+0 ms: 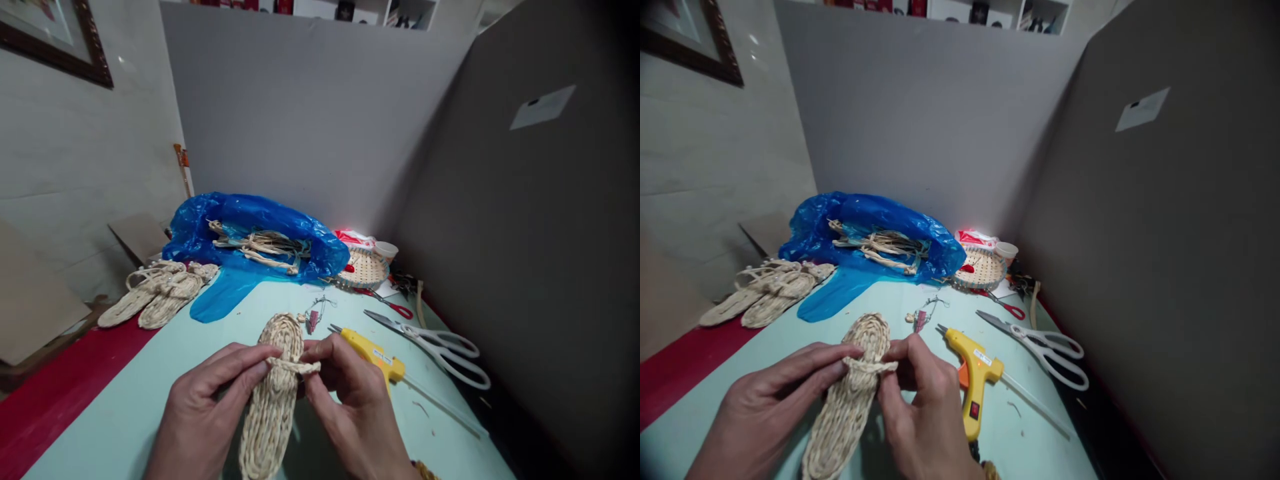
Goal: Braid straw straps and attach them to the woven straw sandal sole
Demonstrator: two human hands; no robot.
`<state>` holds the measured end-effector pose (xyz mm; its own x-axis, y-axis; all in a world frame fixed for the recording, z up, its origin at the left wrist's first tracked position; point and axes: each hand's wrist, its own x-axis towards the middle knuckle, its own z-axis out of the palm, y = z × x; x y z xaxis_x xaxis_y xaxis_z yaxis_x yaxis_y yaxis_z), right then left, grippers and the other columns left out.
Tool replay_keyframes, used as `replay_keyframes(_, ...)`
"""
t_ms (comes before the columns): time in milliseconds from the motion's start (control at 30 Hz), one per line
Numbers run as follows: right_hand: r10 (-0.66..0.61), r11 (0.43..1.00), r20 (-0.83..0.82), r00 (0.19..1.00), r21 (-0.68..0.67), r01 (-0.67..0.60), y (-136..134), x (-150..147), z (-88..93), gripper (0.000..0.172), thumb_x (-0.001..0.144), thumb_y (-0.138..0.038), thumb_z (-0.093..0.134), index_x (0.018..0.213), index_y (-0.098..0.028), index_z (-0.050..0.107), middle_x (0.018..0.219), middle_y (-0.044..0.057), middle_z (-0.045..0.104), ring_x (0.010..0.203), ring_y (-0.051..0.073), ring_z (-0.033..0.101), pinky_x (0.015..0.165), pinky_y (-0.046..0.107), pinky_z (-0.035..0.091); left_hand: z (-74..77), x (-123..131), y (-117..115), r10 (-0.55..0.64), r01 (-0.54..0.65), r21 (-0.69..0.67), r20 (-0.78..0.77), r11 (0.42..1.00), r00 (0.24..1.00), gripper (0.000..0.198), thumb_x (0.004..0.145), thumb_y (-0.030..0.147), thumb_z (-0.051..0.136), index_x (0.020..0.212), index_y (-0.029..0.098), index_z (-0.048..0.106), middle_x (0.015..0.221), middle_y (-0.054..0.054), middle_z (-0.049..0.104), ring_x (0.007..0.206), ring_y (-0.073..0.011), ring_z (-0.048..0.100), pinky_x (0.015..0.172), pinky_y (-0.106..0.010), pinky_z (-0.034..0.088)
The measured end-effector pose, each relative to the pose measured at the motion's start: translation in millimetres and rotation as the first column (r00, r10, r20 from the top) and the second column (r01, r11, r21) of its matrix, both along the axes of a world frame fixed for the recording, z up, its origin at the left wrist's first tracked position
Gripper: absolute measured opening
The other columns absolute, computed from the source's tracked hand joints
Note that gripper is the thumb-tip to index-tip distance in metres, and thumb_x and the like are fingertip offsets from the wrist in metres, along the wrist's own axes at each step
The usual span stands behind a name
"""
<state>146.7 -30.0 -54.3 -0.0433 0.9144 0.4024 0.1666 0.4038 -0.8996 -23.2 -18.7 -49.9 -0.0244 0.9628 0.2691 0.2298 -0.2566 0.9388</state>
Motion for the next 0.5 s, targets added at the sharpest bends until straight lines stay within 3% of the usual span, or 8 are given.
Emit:
replay_keyframes(167, -0.014, 0.998, 0.1, 0.995, 0.06, 0.008, -1.3, 2.1, 4.6, 0.01, 0.085, -0.013, 0.049, 0.085, -0.02, 0.055, 0.075, -0.001, 0.064, 0.061, 0.009, 0.057, 0.056, 0.018, 0.045, 0.1, -4.1, -1.8, 0.018, -0.017, 0.017, -0.065, 1.0, 0.998, 0.015, 0.073, 0.037, 0.073, 0.085, 0.034, 0.082, 0.096, 0.001, 0.081, 0.089, -0.0203, 0.075, 0.077, -0.02, 0.061)
replay_keyframes(300, -0.014, 0.999, 0.106, 0.994, 0.053, 0.009, -1.5, 1.8, 4.2, 0.01, 0.086, -0.013, 0.048, 0.083, -0.02, 0.055, 0.068, -0.003, 0.058, 0.059, 0.01, 0.055, 0.055, 0.02, 0.043, -6.6, -13.3, -0.9, 0.052, -0.061, -0.062, -0.137, 0.996, 0.989, 0.02, 0.073, 0.046, 0.073, 0.089, 0.037, 0.081, 0.1, 0.004, 0.081, 0.097, -0.0189, 0.074, 0.086, -0.017, 0.057)
replay_keyframes(500, -0.033, 0.997, 0.139, 0.99, 0.069, 0.024, -3.1, 2.5, 6.0, 0.012, 0.086, -0.011, 0.048, 0.083, -0.02, 0.055, 0.071, -0.002, 0.061, 0.059, 0.011, 0.054, 0.056, 0.022, 0.04, -9.1, -15.1, 1.0, 0.002, 0.0, -0.212, 0.01, 0.977, 1.0, 0.031, 0.069, 0.05, 0.078, 0.094, 0.031, 0.081, 0.107, 0.0, 0.079, 0.105, -0.0233, 0.072, 0.085, -0.018, 0.057)
